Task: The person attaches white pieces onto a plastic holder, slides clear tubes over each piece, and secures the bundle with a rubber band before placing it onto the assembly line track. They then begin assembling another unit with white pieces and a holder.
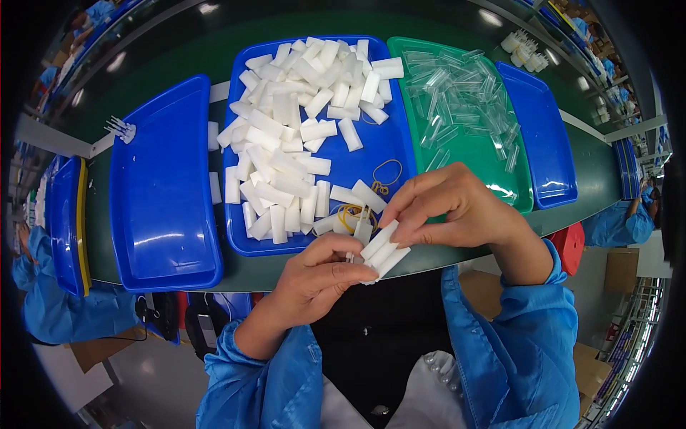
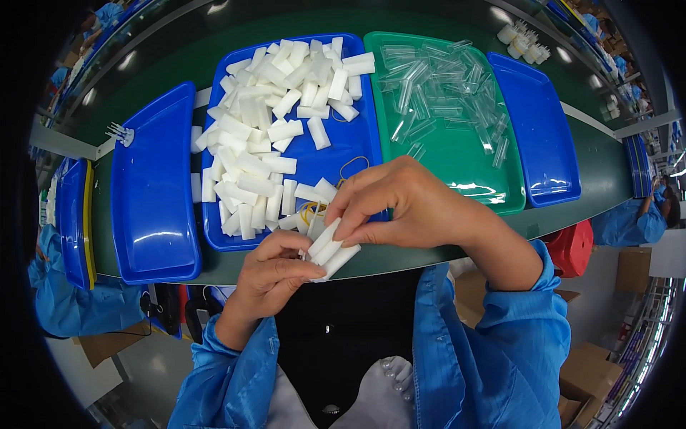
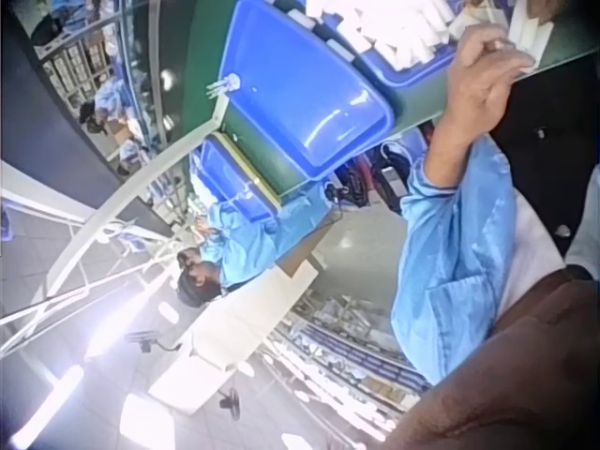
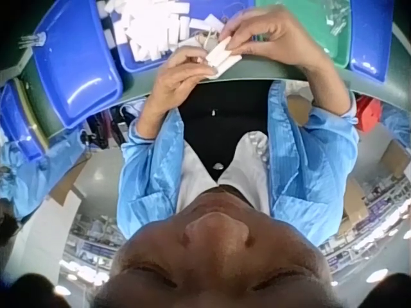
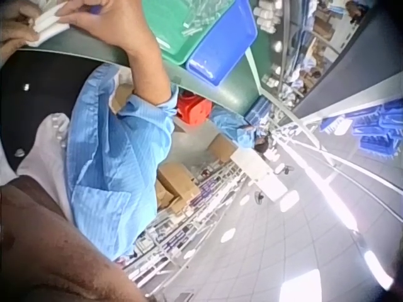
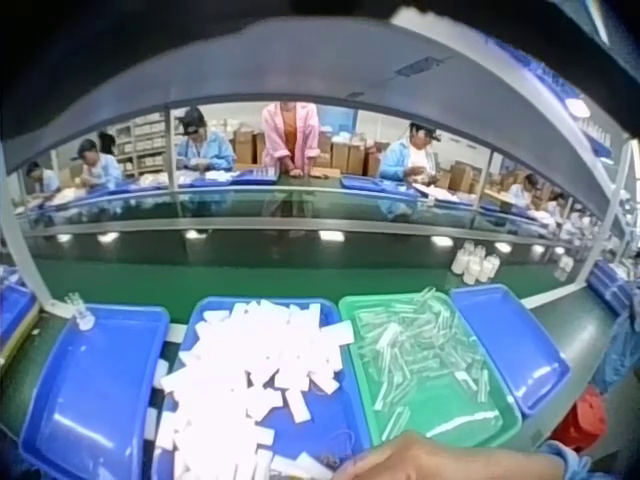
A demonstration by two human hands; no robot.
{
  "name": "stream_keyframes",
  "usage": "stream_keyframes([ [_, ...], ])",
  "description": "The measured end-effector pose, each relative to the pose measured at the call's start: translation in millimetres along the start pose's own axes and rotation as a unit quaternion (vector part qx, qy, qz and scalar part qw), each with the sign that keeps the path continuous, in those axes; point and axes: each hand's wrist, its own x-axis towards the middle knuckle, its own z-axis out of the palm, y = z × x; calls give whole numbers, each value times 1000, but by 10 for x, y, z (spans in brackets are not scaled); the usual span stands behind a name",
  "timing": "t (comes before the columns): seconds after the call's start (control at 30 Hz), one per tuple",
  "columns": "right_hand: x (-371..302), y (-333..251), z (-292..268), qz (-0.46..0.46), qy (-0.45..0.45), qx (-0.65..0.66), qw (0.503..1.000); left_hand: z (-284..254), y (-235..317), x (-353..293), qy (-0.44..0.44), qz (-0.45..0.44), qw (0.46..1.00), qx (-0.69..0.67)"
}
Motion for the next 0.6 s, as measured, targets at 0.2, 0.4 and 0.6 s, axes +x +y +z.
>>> stream_keyframes([
  [0.2,-7,6,4,-22,-13,31,999,50,-11,-57,69,-62,991,-93],
  [0.4,-31,-36,69,-28,11,-19,999,-37,-50,-51,44,-58,994,-77],
  [0.6,-77,-220,154,-32,23,-164,986,-53,-30,-44,40,-61,996,-54],
])
